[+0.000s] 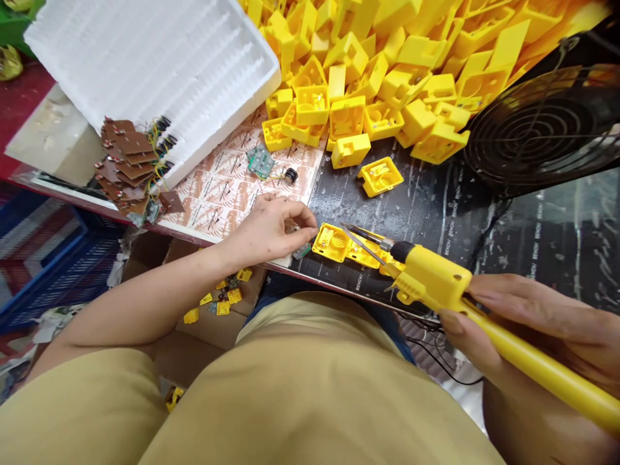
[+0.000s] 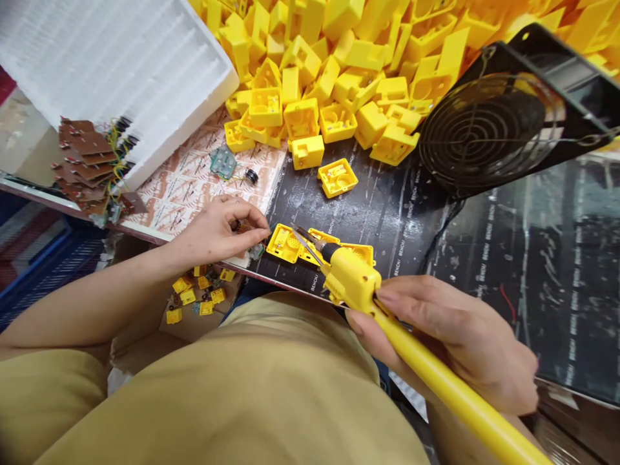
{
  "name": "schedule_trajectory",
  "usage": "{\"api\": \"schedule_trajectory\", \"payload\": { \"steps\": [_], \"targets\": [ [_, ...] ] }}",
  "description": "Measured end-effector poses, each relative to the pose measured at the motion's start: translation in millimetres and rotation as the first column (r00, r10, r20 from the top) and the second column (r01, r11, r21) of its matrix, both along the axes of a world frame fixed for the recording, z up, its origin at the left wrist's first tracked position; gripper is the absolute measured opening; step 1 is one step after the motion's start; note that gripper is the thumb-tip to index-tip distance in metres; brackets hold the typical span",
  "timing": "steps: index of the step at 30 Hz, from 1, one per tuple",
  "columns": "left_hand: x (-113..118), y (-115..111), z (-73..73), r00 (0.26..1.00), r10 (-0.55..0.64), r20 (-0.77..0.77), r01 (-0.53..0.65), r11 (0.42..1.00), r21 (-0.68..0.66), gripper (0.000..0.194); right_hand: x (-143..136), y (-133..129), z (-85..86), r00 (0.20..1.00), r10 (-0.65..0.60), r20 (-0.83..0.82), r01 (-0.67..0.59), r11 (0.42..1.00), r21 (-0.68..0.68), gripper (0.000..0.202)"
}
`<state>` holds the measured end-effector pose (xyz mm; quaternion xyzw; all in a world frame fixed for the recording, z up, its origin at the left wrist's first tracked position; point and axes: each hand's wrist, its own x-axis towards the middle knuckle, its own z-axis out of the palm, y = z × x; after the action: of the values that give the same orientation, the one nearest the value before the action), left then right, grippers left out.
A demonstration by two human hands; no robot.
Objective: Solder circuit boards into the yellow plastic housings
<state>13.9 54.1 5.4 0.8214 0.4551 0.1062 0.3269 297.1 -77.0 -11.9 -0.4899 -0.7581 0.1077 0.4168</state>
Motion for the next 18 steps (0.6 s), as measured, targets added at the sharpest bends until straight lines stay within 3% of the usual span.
{"api": "schedule_trajectory", "payload": {
  "steps": [2,5,9,13,18],
  "targets": [
    [5,2,0.2,1.000,0.005,-0.002,-0.005,0.999,-0.043,0.015,-6,0,5.2,0.997,0.063,-0.033,-0.062,0.998,0.029,0.024],
    [11,5,3.5,0.996,-0.015,-0.093,0.014,1.000,-0.013,0.015,-15,-2,11.6,0.995,0.056,-0.077,-0.055,0.998,0.016,0.022],
    [16,8,9.9,0.972,-0.079,-0.222,0.093,0.994,0.053,0.014,-21,-2,14.7,0.998,0.059,0.003,-0.059,0.998,0.004,0.008],
    [20,12,14.2,0.941,-0.166,-0.295,0.199,0.976,0.088,0.015,-24,3,17.0,0.988,0.112,0.108,-0.117,0.992,0.038,0.010],
    [26,18,17.9,0.901,-0.218,-0.374,0.276,0.955,0.108,0.014,-27,9,25.5,0.977,0.179,0.120,-0.187,0.980,0.062,0.027]
  ]
}}
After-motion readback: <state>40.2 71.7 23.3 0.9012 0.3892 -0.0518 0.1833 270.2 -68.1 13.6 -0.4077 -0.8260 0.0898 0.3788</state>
